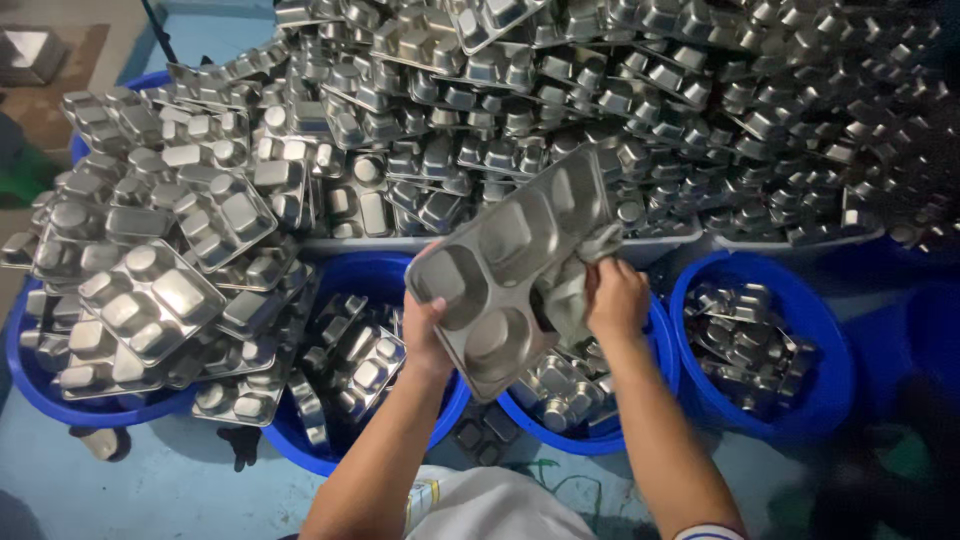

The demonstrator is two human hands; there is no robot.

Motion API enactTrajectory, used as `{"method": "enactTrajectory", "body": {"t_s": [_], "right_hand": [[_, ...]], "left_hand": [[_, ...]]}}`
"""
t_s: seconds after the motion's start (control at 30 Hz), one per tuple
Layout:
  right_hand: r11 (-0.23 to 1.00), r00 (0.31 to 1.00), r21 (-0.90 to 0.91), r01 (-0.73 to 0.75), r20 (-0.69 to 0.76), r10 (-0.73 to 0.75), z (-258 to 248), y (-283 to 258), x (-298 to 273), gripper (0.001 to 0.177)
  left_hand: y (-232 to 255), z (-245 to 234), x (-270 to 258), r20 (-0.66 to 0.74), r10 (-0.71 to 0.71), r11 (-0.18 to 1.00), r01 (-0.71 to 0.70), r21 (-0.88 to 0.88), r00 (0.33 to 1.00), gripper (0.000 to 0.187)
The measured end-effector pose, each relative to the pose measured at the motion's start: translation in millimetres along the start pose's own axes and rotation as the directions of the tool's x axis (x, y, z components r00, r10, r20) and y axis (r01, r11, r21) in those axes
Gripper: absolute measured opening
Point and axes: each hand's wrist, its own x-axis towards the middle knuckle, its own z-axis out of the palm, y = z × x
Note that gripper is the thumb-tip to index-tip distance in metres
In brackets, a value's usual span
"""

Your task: The person repeatedly picks up stainless steel compartmentalized trays from a large pile, wipes them with a white cloth, and places them into blue bins. The process is continuous and repetitive.

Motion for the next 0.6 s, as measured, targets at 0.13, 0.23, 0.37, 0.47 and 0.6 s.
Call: {"method": "enactTrajectory", "body": {"t_s": [0.13, 0.23, 0.37, 0.47, 0.6], "right_hand": [[0.999, 0.975, 0.029, -0.029, 0.222, 0.022, 11, -16, -24, 0.012], [0.847, 0.937, 0.400, -0.350, 0.135, 0.323, -13, -9, 5, 0.039], [0.985, 0.964, 0.169, -0.019, -0.257, 0.063, -37, -33, 32, 0.050], [0.977, 0.962, -0.127, 0.173, -0.193, -0.195, -23, -46, 32, 0.066], [0.729, 0.878, 0.492, -0.475, 0.323, 0.354, 11, 16, 47, 0.051]], "left_hand": [[-6, -18, 2, -0.090, -0.074, 0.995, 0.079, 0.054, 0.993, 0.081], [-1, -34, 4, -0.250, -0.239, 0.970, 0.242, -0.020, 0.938, 0.085], [2, -18, -13, -0.012, -0.144, 0.984, 0.144, 0.108, 0.990, 0.090], [13, -13, -11, 0.128, -0.149, 0.953, 0.107, 0.284, 0.981, 0.092], [16, -27, -8, 0.109, -0.182, 0.852, 0.101, 0.515, 0.977, 0.089]]}}
